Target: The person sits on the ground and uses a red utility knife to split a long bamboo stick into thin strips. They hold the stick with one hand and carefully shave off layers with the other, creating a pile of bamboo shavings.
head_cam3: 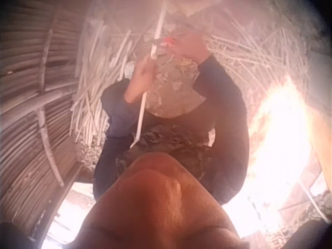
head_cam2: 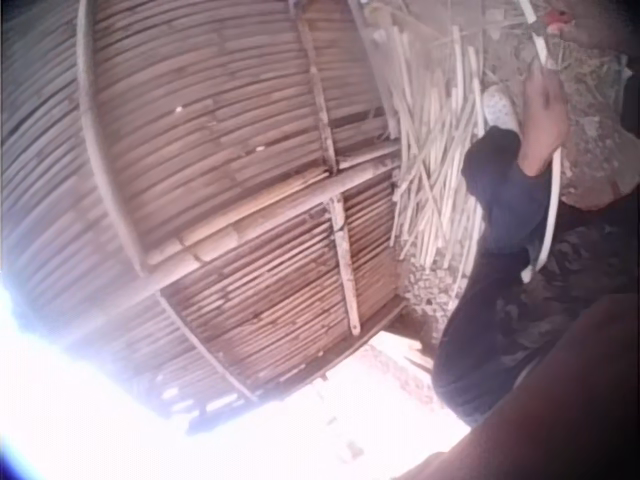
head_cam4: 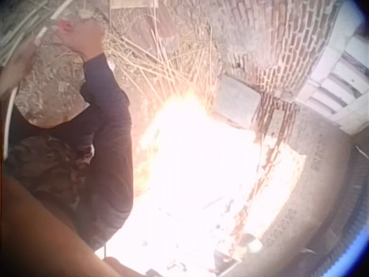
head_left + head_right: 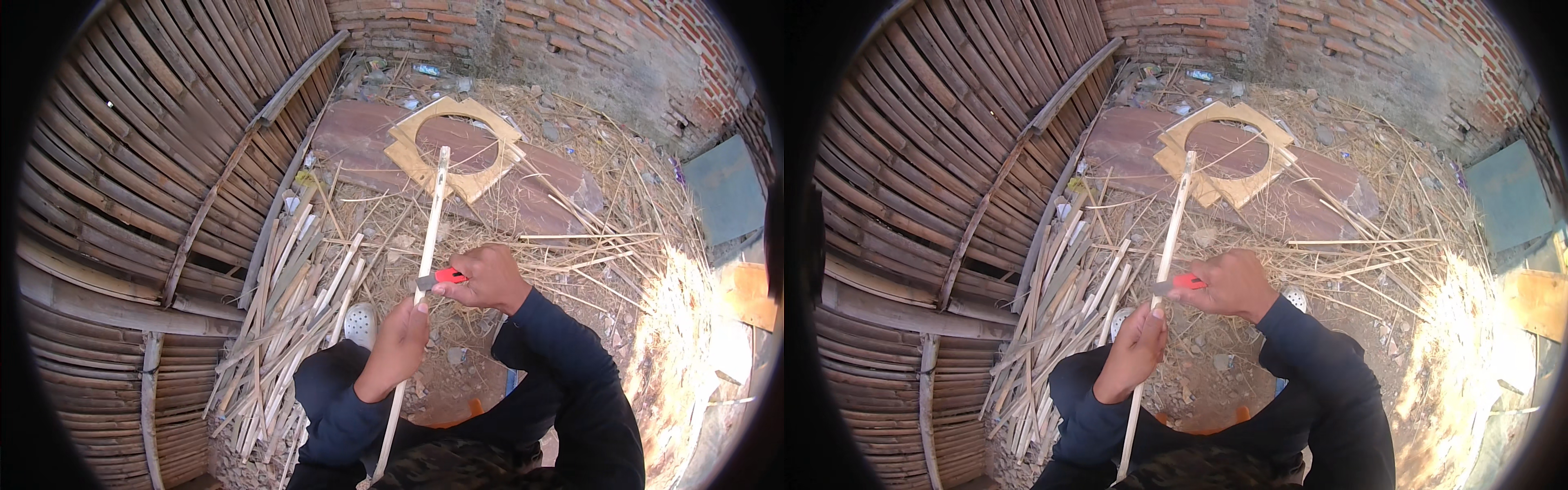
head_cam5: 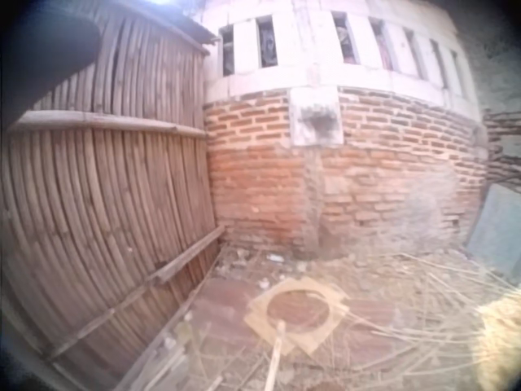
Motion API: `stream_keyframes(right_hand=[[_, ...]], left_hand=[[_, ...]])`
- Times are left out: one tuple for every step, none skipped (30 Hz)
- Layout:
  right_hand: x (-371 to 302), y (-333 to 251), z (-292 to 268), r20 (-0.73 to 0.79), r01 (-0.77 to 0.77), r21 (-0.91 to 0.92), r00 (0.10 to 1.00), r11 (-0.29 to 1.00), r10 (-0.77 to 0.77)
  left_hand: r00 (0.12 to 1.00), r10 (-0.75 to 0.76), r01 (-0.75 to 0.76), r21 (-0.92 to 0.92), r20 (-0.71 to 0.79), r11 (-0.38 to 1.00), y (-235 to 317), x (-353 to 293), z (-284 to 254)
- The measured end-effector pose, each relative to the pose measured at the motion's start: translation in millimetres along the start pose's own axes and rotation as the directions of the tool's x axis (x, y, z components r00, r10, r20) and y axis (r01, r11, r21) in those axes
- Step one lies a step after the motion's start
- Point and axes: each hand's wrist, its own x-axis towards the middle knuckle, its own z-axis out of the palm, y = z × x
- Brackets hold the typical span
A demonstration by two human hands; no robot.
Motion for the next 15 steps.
stream_keyframes(right_hand=[[4, 7, -1, -0.021, -0.011, -0.035, 1.0, 0.999, 0.011], [7, 20, -3, -0.035, -0.032, -0.07, 0.999, 0.997, 0.03], [10, 29, -3, -0.057, -0.049, -0.108, 0.997, 0.993, 0.043], [8, 31, -1, -0.063, -0.053, -0.102, 0.997, 0.993, 0.047], [9, 32, 1, -0.072, -0.055, -0.093, 0.996, 0.994, 0.048], [9, 33, 3, -0.081, -0.057, -0.084, 0.995, 0.995, 0.051], [10, 34, 3, -0.078, -0.052, -0.083, 0.996, 0.995, 0.046], [12, 36, 3, -0.077, -0.045, -0.082, 0.996, 0.996, 0.039], [13, 38, 3, -0.075, -0.038, -0.082, 0.997, 0.996, 0.032], [14, 42, 4, -0.089, -0.03, -0.082, 0.996, 0.996, 0.023], [14, 46, 6, -0.102, -0.022, -0.081, 0.995, 0.996, 0.013], [15, 49, 7, -0.114, -0.013, -0.081, 0.993, 0.997, 0.003], [14, 51, 7, -0.119, -0.01, -0.099, 0.993, 0.995, -0.002], [15, 52, 6, -0.126, -0.01, -0.116, 0.992, 0.993, -0.005], [15, 54, 6, -0.134, -0.011, -0.133, 0.991, 0.991, -0.007]], left_hand=[[0.999, 0.047, -0.047, 0.033, 0.01, 0.998, -2, 0, -1], [0.996, 0.083, -0.085, 0.06, 0.026, 0.995, -5, -1, 1], [0.995, 0.094, -0.095, 0.077, 0.023, 0.992, -9, 0, 1], [0.994, 0.105, -0.106, 0.094, 0.019, 0.99, -13, 2, 1], [0.993, 0.116, -0.117, 0.115, 0.014, 0.986, -14, 3, 1], [0.991, 0.131, -0.131, 0.129, 0.01, 0.983, -14, 2, 3], [0.989, 0.146, -0.146, 0.144, 0.007, 0.979, -13, 2, 5], [0.987, 0.163, -0.161, 0.159, 0.003, 0.974, -12, 1, 6], [0.987, 0.161, -0.16, 0.152, 0.006, 0.975, -13, 1, 5], [0.987, 0.159, -0.158, 0.145, 0.009, 0.977, -15, 2, 4], [0.988, 0.156, -0.156, 0.137, 0.011, 0.978, -17, 2, 4], [0.987, 0.161, -0.162, 0.133, 0.016, 0.978, -20, 3, 4], [0.986, 0.166, -0.167, 0.13, 0.021, 0.977, -23, 3, 4], [0.985, 0.17, -0.172, 0.128, 0.028, 0.977, -23, 4, 4], [0.987, 0.159, -0.161, 0.135, 0.028, 0.978, -20, 3, 4]])
